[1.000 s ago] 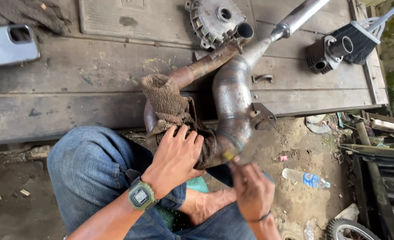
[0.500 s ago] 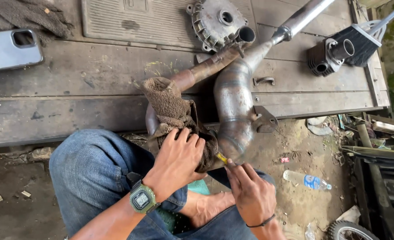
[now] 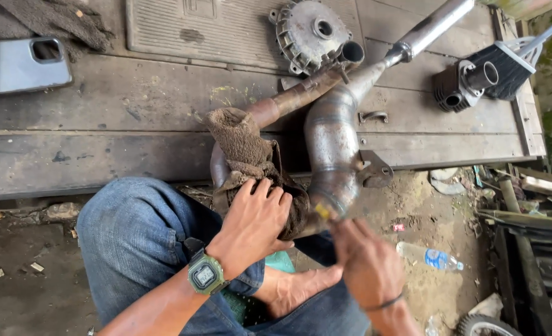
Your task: Brushing and cleaning a motorcycle exhaust pipe with a small brush and cloth, followed by inspecting and manipulating a curved pipe section.
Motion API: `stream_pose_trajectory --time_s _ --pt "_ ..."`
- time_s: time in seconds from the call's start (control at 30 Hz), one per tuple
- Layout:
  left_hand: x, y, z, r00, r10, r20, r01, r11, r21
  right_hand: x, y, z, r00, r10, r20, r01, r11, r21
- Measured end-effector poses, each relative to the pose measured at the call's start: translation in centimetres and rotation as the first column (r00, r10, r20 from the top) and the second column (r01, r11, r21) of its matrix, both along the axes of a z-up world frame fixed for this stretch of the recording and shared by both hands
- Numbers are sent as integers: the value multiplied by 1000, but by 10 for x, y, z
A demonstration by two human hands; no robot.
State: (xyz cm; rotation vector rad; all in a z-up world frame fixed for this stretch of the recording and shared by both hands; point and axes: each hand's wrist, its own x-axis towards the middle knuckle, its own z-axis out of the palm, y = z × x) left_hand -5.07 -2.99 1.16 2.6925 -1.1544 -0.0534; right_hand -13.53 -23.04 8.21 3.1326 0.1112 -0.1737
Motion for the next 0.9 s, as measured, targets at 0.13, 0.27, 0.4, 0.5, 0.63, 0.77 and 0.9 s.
stream_pose_trajectory --time_s 0.13,0.27,0.4,0.5,0.63,0.77,0.9 --pt "-1 1 0 1000 19 19 -19 1000 -8 10 -4 2 995 -82 61 84 996 -38" --pt "0 1 -1 999 9 34 -8 999 -39 29 10 22 975 -143 -173 127 987 -100" --pt "-2 2 1 999 25 32 -23 998 -53 39 37 41 900 -239 -365 187 967 -174" --pt "-2 4 -2 999 15 29 -14 998 -61 57 27 49 928 -249 -278 195 959 -205" --pt "-2 5 2 999 26 25 -25 999 -25 51 32 41 935 -83 -344 28 987 -161" --pt "-5 4 -1 1000 20 -12 -21 998 -58 51 40 47 943 -119 -311 35 965 -261" --pt "-3 4 -4 1000 23 -1 -23 998 -60 61 42 48 913 -153 -378 68 971 -230"
